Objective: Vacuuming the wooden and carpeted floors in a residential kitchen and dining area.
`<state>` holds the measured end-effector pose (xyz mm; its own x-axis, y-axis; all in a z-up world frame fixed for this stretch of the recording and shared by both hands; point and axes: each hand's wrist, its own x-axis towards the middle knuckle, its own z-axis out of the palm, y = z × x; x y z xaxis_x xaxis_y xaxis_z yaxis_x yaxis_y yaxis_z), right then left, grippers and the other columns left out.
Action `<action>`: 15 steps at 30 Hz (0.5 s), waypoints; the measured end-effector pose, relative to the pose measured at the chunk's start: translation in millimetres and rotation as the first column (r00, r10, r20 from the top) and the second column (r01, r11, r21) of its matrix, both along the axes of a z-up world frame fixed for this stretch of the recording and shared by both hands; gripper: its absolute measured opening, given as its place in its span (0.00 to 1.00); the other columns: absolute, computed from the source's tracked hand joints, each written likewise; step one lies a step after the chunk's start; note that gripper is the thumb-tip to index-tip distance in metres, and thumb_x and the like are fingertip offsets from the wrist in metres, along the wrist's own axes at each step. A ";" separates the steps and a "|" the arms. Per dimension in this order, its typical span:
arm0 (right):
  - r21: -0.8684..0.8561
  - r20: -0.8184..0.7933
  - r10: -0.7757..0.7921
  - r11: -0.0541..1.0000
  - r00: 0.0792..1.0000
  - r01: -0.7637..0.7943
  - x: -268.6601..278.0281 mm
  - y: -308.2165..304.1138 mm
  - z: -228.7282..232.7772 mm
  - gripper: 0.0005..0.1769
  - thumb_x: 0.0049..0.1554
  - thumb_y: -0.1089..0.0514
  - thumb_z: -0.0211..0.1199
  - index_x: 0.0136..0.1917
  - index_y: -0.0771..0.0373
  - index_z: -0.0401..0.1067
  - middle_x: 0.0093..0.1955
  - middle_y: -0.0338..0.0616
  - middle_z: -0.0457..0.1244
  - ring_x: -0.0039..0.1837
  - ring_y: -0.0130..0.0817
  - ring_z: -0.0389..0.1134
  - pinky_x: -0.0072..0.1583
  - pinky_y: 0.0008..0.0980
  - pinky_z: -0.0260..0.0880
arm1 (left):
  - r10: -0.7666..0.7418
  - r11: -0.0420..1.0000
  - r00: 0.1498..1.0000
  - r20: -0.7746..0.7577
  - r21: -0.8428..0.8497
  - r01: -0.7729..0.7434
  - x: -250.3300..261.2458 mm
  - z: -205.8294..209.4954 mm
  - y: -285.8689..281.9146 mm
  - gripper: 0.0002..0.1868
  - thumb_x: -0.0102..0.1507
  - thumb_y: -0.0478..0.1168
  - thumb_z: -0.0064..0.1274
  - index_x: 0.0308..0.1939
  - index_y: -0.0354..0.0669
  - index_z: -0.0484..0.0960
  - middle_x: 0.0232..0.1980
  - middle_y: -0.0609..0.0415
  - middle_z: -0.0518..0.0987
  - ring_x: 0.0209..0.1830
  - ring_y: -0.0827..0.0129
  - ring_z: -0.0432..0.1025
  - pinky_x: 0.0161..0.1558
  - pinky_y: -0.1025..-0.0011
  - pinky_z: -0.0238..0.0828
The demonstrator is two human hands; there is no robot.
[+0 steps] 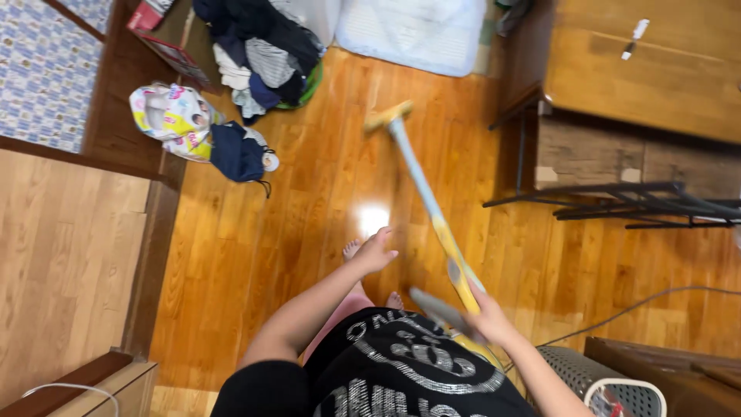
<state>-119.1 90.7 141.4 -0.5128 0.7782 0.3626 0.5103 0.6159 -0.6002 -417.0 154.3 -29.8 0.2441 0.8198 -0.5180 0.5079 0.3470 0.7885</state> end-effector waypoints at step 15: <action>-0.991 0.130 -0.162 -0.009 0.978 0.131 -93.3 91.4 -25.6 0.59 0.45 0.70 0.58 0.84 0.39 0.43 0.30 0.43 0.57 0.24 0.29 0.54 0.27 0.29 0.54 | 0.387 0.796 0.892 0.233 -0.572 -0.196 25.7 49.8 74.8 0.48 0.61 0.59 0.53 0.79 0.58 0.44 0.73 0.47 0.66 0.68 0.51 0.68 0.53 0.40 0.72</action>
<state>-212.4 182.0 115.8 -0.3413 0.4339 -0.8338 0.4823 -0.6806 -0.5516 -391.3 229.1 20.0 0.2675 0.5068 -0.8195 0.0640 0.8393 0.5399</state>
